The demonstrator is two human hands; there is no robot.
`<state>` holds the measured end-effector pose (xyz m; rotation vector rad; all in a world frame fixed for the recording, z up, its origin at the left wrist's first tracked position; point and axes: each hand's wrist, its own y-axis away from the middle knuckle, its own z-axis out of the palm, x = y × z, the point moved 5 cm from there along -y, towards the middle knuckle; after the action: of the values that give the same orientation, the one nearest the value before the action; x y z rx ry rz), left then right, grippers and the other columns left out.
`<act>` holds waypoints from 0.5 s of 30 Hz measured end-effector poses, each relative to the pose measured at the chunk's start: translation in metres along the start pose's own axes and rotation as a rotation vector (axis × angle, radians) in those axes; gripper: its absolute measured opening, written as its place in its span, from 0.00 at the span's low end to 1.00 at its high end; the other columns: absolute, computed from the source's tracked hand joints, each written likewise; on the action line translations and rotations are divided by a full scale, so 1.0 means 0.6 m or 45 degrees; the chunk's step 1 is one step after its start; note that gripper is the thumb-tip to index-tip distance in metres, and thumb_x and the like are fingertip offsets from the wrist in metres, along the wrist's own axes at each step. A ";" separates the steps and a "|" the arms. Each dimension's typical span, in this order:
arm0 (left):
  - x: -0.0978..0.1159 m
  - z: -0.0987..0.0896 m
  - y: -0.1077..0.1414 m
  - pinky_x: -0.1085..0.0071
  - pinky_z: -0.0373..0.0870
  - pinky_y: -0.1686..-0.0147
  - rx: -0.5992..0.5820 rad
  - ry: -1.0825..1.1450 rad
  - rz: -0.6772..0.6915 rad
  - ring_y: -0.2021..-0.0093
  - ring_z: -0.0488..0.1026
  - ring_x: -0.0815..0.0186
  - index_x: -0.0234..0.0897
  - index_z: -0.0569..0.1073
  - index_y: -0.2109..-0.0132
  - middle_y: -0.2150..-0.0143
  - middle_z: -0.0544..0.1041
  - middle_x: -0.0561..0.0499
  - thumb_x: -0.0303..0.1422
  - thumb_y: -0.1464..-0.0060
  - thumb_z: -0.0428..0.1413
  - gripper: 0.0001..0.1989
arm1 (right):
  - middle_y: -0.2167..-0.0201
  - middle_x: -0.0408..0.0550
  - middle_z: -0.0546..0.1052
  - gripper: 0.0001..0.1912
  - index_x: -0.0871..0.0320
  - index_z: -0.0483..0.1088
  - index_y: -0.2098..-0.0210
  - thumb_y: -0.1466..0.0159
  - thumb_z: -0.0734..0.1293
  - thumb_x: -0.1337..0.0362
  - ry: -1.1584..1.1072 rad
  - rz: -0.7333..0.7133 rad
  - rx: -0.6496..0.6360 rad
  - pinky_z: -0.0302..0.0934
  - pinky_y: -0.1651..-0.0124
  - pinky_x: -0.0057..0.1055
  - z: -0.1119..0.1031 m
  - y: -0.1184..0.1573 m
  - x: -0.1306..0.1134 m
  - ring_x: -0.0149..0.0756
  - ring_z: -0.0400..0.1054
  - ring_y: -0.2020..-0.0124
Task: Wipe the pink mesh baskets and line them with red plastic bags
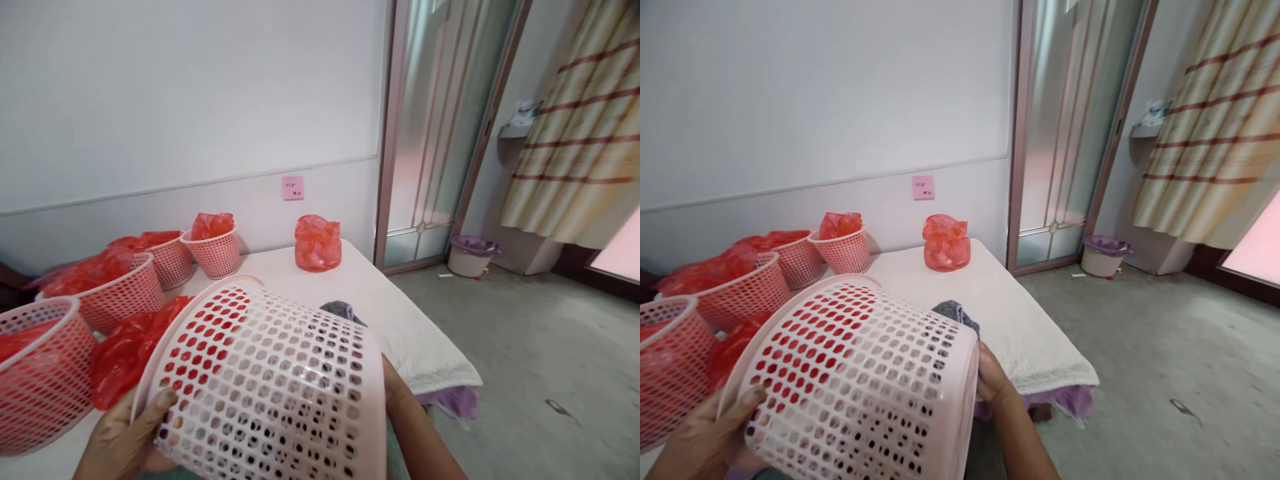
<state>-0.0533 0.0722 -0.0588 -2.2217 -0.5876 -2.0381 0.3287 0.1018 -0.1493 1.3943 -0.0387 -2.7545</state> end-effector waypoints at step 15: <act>0.045 0.085 0.054 0.75 0.73 0.74 -0.209 -0.392 0.475 0.73 0.75 0.61 0.41 0.80 0.70 0.75 0.78 0.51 0.49 0.67 0.68 0.19 | 0.54 0.44 0.76 0.15 0.53 0.77 0.61 0.44 0.64 0.71 1.175 -0.794 -0.489 0.57 0.42 0.40 0.229 0.024 -0.208 0.43 0.65 0.47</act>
<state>0.0066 0.0639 -0.0318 -2.5256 -0.0098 -1.6283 0.2920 0.0944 0.0331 2.6592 1.0306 -1.9377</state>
